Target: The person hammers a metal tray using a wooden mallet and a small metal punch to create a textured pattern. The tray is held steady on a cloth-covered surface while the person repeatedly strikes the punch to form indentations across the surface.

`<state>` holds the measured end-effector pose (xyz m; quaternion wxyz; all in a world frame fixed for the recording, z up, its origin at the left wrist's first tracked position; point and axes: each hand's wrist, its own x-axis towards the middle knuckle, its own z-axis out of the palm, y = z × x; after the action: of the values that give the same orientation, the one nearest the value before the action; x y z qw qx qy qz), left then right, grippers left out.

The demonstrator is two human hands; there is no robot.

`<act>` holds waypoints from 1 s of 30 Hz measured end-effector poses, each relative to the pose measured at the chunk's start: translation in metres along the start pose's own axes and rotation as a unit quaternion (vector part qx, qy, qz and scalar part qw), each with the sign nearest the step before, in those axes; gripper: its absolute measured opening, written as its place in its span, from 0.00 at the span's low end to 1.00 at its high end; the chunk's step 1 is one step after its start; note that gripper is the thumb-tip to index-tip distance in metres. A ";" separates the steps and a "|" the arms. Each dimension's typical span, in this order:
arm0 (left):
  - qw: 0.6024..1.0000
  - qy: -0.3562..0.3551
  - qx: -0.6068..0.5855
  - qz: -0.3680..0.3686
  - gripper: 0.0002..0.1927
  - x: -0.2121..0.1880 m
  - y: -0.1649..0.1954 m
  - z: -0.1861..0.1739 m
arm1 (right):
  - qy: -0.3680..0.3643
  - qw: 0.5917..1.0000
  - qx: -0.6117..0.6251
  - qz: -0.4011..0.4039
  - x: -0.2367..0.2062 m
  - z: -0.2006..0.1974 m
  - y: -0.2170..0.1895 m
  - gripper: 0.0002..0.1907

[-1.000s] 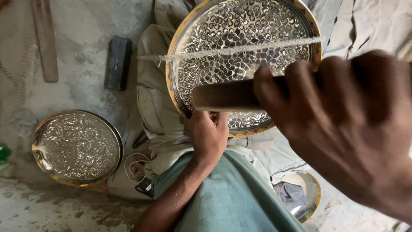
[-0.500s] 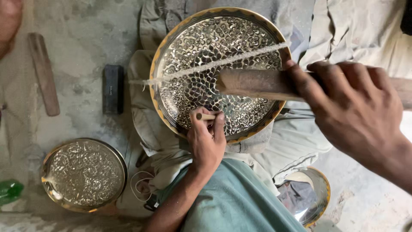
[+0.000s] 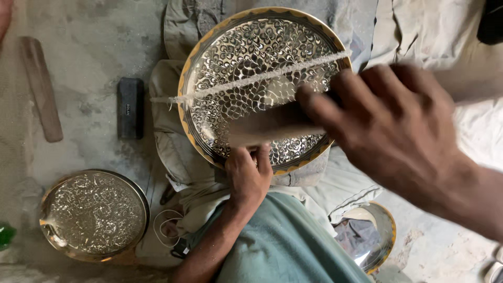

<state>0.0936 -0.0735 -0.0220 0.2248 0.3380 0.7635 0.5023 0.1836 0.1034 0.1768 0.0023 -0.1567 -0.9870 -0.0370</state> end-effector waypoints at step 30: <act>0.998 -0.038 0.048 -0.016 0.15 -0.006 -0.019 0.008 | -0.099 0.986 -0.135 0.006 -0.004 0.008 0.002 0.25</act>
<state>0.0974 -0.0779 -0.0428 0.2452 0.3548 0.7832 0.4479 0.1878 0.1051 0.1691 -0.1163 -0.1644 -0.9673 -0.1541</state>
